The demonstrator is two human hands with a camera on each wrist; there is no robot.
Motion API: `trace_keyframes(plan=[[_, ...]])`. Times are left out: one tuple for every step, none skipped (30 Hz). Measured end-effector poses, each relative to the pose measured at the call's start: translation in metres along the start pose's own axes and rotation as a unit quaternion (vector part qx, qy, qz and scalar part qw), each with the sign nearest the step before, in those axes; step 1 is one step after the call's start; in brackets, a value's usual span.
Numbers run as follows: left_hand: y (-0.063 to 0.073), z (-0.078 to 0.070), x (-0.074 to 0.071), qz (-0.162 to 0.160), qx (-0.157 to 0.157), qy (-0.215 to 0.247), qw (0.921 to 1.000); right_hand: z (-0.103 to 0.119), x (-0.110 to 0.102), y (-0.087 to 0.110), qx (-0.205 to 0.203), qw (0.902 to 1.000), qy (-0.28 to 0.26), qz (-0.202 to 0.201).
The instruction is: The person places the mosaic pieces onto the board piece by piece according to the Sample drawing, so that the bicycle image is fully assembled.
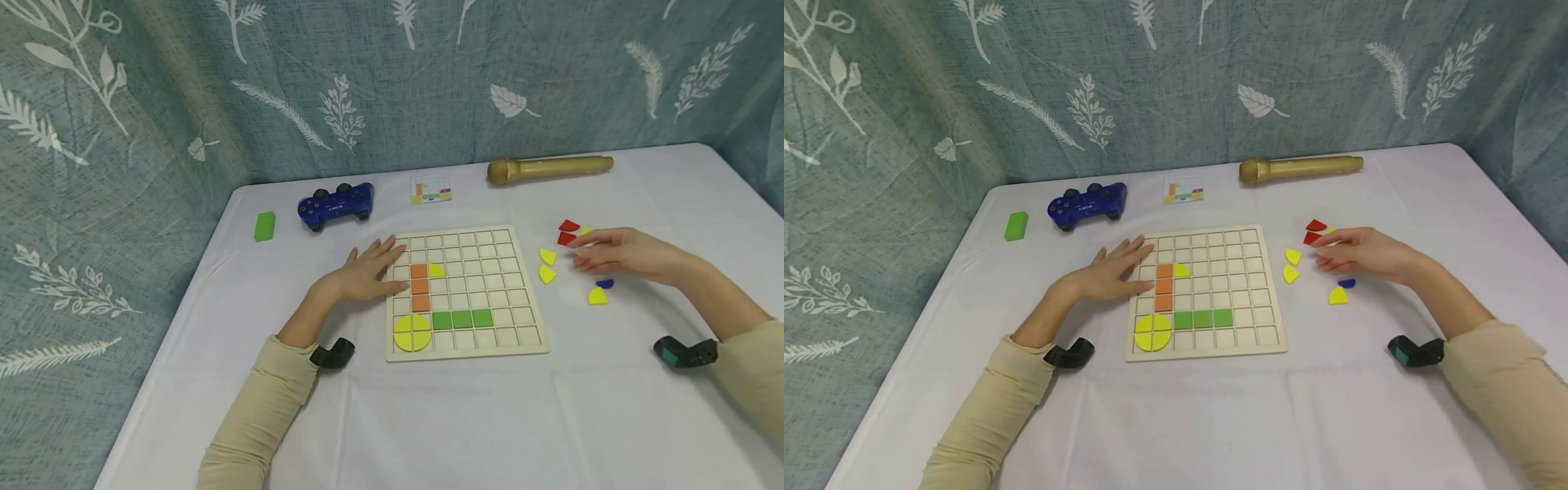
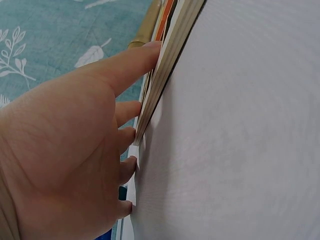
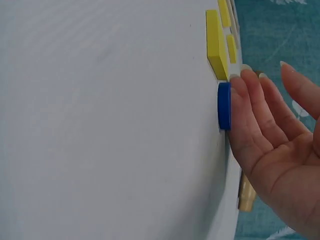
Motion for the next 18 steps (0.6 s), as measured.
trace_keyframes(plan=[[0.000, 0.000, 0.000, 0.000, 0.000, -0.001, 1.0000, -0.002, -0.002, 0.001, -0.003, 0.9998, 0.019, -0.005], [0.000, 0.000, 0.000, 0.000, 0.000, -0.001, 1.0000, -0.003, -0.005, 0.003, -0.007, 0.9992, 0.039, -0.011], [0.001, 0.000, 0.000, 0.000, -0.001, -0.001, 1.0000, -0.004, -0.007, 0.005, -0.011, 0.9982, 0.057, -0.017], [0.001, 0.000, 0.000, 0.000, 0.000, -0.001, 1.0000, -0.005, -0.010, 0.007, -0.016, 0.9968, 0.075, -0.024], [0.001, 0.000, -0.001, 0.001, 0.000, -0.002, 1.0000, -0.006, -0.012, 0.008, -0.020, 0.9952, 0.091, -0.031], [0.001, 0.000, -0.001, 0.001, -0.001, -0.003, 1.0000, -0.006, -0.013, 0.010, -0.026, 0.9935, 0.104, -0.037], [0.001, 0.000, -0.001, 0.001, 0.000, -0.002, 1.0000, -0.005, -0.014, 0.011, -0.036, 0.9924, 0.110, -0.041], [0.001, -0.001, -0.001, 0.001, 0.000, -0.001, 1.0000, -0.004, -0.015, 0.012, -0.045, 0.9914, 0.114, -0.044], [0.001, -0.001, -0.001, 0.001, 0.001, 0.000, 1.0000, -0.003, -0.015, 0.013, -0.055, 0.9905, 0.117, -0.047], [0.001, -0.001, -0.001, 0.001, 0.001, 0.001, 1.0000, -0.003, -0.014, 0.014, -0.063, 0.9903, 0.115, -0.047], [0.001, -0.001, -0.001, 0.001, 0.000, 0.000, 1.0000, -0.002, -0.014, 0.015, -0.072, 0.9897, 0.115, -0.046], [0.001, -0.001, -0.001, 0.001, 0.001, 0.001, 1.0000, -0.001, -0.013, 0.016, -0.081, 0.9890, 0.116, -0.044], [0.001, -0.001, -0.001, 0.000, 0.002, 0.003, 1.0000, 0.000, -0.012, 0.018, -0.089, 0.9881, 0.118, -0.042], [0.001, -0.001, -0.001, 0.000, 0.001, 0.002, 1.0000, 0.001, -0.011, 0.019, -0.096, 0.9870, 0.122, -0.040], [0.001, 0.000, -0.001, 0.000, 0.001, 0.002, 1.0000, 0.001, -0.010, 0.021, -0.101, 0.9859, 0.127, -0.038], [0.001, 0.000, -0.001, 0.000, 0.001, 0.002, 1.0000, 0.002, -0.010, 0.022, -0.107, 0.9850, 0.130, -0.036], [0.001, 0.000, -0.001, 0.000, 0.000, 0.001, 1.0000, 0.002, -0.009, 0.023, -0.114, 0.9832, 0.138, -0.036], [0.001, 0.000, 0.000, 0.000, 0.000, 0.002, 1.0000, 0.003, -0.009, 0.025, -0.122, 0.9813, 0.144, -0.037]])
Point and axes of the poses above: each hand's wrist, its own y-axis away from the middle knuckle, its own x-axis out of the palm, z = x × y, the point moved 10 cm from there along -y, towards the middle knuckle, and after that the axes turned 14 degrees about -z, right-handed, at the moved point
